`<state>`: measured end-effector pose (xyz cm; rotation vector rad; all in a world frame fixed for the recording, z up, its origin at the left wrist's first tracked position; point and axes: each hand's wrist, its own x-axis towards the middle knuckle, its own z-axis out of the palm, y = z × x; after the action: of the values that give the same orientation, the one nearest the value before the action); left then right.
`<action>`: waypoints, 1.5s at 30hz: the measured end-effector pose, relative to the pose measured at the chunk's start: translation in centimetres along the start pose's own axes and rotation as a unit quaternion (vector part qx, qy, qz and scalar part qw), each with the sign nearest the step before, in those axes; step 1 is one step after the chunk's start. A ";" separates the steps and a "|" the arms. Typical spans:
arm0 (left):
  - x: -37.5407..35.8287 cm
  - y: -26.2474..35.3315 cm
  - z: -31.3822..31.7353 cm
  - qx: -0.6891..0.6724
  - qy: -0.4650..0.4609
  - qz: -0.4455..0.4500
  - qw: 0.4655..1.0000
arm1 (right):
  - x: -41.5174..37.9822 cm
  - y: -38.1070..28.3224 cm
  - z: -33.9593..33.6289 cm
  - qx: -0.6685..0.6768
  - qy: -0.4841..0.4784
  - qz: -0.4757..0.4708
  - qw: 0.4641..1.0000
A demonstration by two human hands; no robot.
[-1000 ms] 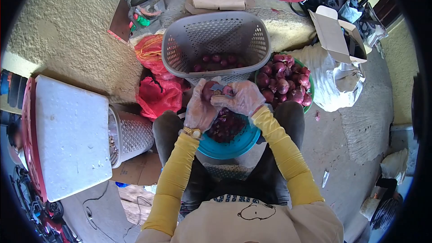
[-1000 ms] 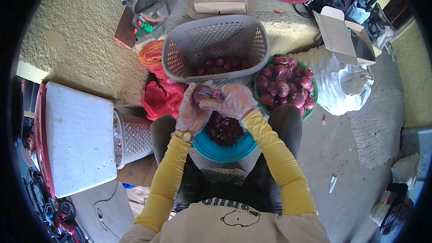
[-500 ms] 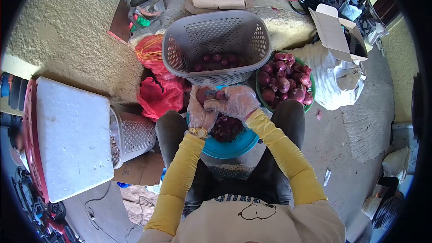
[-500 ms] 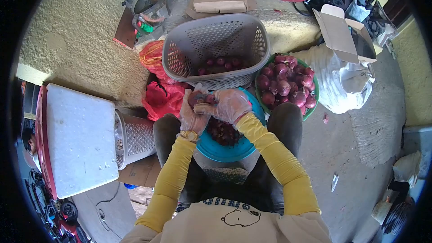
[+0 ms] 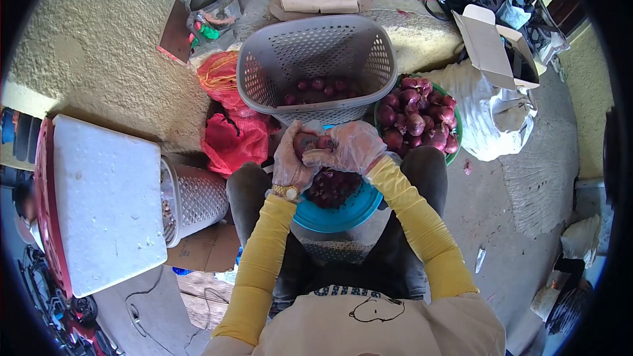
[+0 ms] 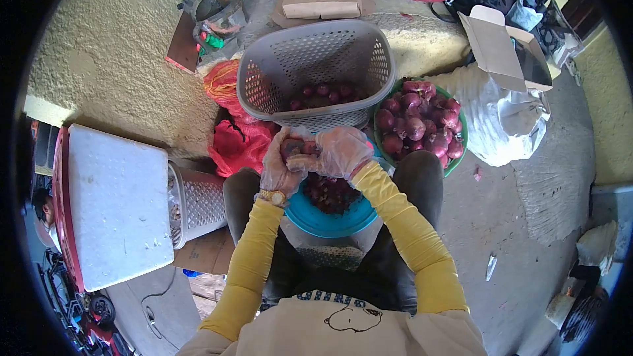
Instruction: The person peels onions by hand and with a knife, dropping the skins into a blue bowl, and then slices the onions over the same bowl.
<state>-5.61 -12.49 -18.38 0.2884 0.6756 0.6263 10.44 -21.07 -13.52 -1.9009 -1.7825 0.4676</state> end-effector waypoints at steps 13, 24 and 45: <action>0.6 -1.7 -0.2 0.091 0.006 0.235 0.968 | 0.5 0.3 4.0 0.206 -0.019 0.064 0.976; 0.5 -1.2 -0.8 0.002 0.048 0.103 0.994 | 0.0 -0.7 1.2 -0.042 0.015 0.017 0.999; -1.0 -1.2 1.4 -0.025 0.021 0.193 0.981 | 0.2 -1.3 1.6 0.093 -0.017 0.075 0.993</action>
<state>-4.74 -14.16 -17.39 0.3637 0.6472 1.0222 8.51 -20.64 -14.13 -1.9119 -1.5650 0.6983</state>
